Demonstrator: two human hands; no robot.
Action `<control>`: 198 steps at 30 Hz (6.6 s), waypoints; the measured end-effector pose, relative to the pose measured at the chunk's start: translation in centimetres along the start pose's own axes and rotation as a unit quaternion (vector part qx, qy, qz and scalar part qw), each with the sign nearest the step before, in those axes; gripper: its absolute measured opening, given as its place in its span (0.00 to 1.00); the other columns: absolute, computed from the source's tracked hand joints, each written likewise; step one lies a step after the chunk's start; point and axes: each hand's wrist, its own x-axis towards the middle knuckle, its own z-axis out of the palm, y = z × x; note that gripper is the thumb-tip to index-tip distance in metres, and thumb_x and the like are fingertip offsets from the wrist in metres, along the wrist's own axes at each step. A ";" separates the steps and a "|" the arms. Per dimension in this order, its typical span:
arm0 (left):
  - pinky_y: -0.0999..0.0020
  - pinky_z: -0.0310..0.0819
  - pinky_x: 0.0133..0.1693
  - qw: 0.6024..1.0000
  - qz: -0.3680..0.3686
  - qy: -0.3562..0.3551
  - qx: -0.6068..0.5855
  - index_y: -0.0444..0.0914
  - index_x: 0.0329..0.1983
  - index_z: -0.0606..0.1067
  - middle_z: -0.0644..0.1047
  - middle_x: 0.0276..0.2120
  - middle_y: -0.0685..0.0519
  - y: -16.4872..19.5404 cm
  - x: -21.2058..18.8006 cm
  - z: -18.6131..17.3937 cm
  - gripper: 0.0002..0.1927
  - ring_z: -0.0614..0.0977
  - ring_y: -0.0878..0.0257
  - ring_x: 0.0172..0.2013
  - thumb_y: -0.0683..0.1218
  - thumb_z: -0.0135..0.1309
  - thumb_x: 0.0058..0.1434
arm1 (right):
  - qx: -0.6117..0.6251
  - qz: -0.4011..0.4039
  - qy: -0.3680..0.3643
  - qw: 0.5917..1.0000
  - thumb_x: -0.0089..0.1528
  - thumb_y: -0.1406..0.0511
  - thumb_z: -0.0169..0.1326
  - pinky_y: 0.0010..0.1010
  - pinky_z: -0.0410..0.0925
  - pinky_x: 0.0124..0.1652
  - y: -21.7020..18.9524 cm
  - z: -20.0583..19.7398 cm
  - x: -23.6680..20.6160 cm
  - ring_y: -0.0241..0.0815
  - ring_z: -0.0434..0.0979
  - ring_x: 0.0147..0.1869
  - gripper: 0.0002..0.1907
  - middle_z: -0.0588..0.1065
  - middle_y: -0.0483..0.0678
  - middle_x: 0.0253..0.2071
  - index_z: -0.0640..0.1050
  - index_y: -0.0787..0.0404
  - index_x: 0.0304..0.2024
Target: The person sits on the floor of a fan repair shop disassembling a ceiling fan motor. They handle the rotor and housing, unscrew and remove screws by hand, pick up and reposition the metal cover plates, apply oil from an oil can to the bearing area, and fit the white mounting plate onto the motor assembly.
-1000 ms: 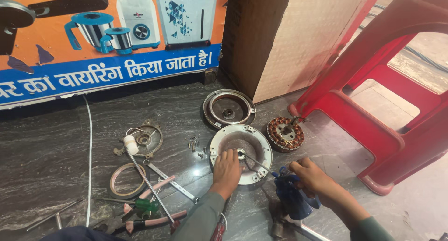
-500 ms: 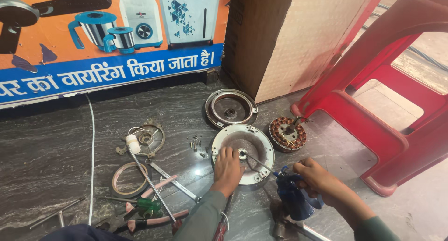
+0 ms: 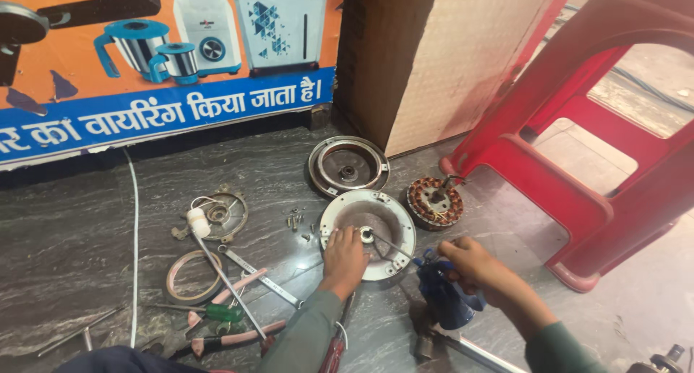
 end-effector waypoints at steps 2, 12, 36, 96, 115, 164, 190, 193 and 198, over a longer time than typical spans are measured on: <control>0.55 0.52 0.67 1.000 0.007 0.000 0.003 0.30 0.61 0.70 0.72 0.58 0.42 -0.1 0.1 -0.1 0.36 0.70 0.48 0.61 0.52 0.66 0.54 | -0.003 -0.018 -0.001 1.000 0.63 0.53 0.52 0.31 0.54 0.19 0.1 0.3 -0.3 0.39 0.61 0.19 0.24 0.69 0.52 0.26 0.71 0.64 0.51; 0.56 0.60 0.64 0.997 -0.031 -0.045 -0.051 0.34 0.55 0.74 0.74 0.50 0.46 0.5 0.3 -2.3 0.30 0.73 0.49 0.57 0.52 0.67 0.51 | -0.028 -0.031 0.010 0.999 0.63 0.52 0.53 0.29 0.55 0.18 0.3 1.3 -1.3 0.35 0.61 0.19 0.23 0.71 0.52 0.26 0.73 0.63 0.49; 0.58 0.53 0.68 0.994 -0.026 -0.095 -0.051 0.36 0.67 0.66 0.68 0.65 0.47 0.3 1.2 -3.6 0.35 0.68 0.51 0.65 0.47 0.61 0.56 | -0.064 -0.055 -0.021 0.996 0.62 0.53 0.52 0.30 0.54 0.18 -1.1 2.0 -0.9 0.36 0.59 0.17 0.24 0.71 0.51 0.27 0.71 0.62 0.52; 0.61 0.66 0.60 0.995 -0.052 -0.080 0.009 0.26 0.70 0.57 0.70 0.61 0.37 0.7 1.2 -2.4 0.43 0.78 0.47 0.55 0.41 0.60 0.53 | 0.039 -0.009 -0.012 0.999 0.64 0.54 0.50 0.30 0.50 0.20 -2.1 2.5 -0.5 0.36 0.57 0.19 0.18 0.70 0.51 0.26 0.71 0.59 0.48; 0.59 0.68 0.59 0.994 -0.070 -0.088 -0.016 0.28 0.73 0.55 0.69 0.61 0.40 0.3 0.9 -2.5 0.46 0.75 0.44 0.58 0.44 0.62 0.54 | 0.055 0.015 0.000 0.998 0.64 0.52 0.49 0.29 0.52 0.21 -1.9 1.8 -0.7 0.37 0.58 0.21 0.18 0.69 0.50 0.26 0.74 0.55 0.50; 0.59 0.67 0.59 0.995 -0.065 -0.067 -0.031 0.30 0.71 0.57 0.67 0.62 0.41 0.4 0.4 -2.7 0.46 0.73 0.45 0.59 0.47 0.66 0.53 | 0.072 0.018 0.044 0.996 0.63 0.52 0.49 0.32 0.53 0.21 3.2 -1.3 -0.9 0.40 0.60 0.21 0.21 0.69 0.52 0.24 0.75 0.59 0.50; 0.56 0.64 0.62 0.995 -0.039 -0.067 -0.063 0.30 0.71 0.57 0.69 0.61 0.41 -0.6 0.3 -1.6 0.46 0.71 0.44 0.61 0.47 0.66 0.53 | 0.048 -0.220 -0.046 0.973 0.65 0.59 0.45 0.38 0.71 0.46 16.6 -13.5 4.8 0.46 0.81 0.41 0.19 0.80 0.56 0.37 0.73 0.71 0.46; 0.55 0.63 0.61 0.993 -0.031 -0.062 -0.094 0.30 0.71 0.57 0.69 0.61 0.41 -0.8 0.1 -1.7 0.46 0.71 0.43 0.61 0.47 0.66 0.53 | 0.048 -0.183 -0.026 0.982 0.64 0.57 0.45 0.38 0.70 0.49 17.5 -13.4 5.9 0.44 0.80 0.45 0.20 0.79 0.54 0.40 0.72 0.67 0.49; 0.55 0.63 0.61 0.995 0.002 -0.039 -0.092 0.30 0.70 0.59 0.70 0.61 0.40 -1.2 -0.2 -2.4 0.42 0.71 0.43 0.60 0.45 0.63 0.54 | -0.257 -0.061 0.110 0.958 0.68 0.53 0.48 0.52 0.68 0.47 12.9 -10.4 7.5 0.59 0.79 0.46 0.25 0.80 0.65 0.39 0.74 0.72 0.48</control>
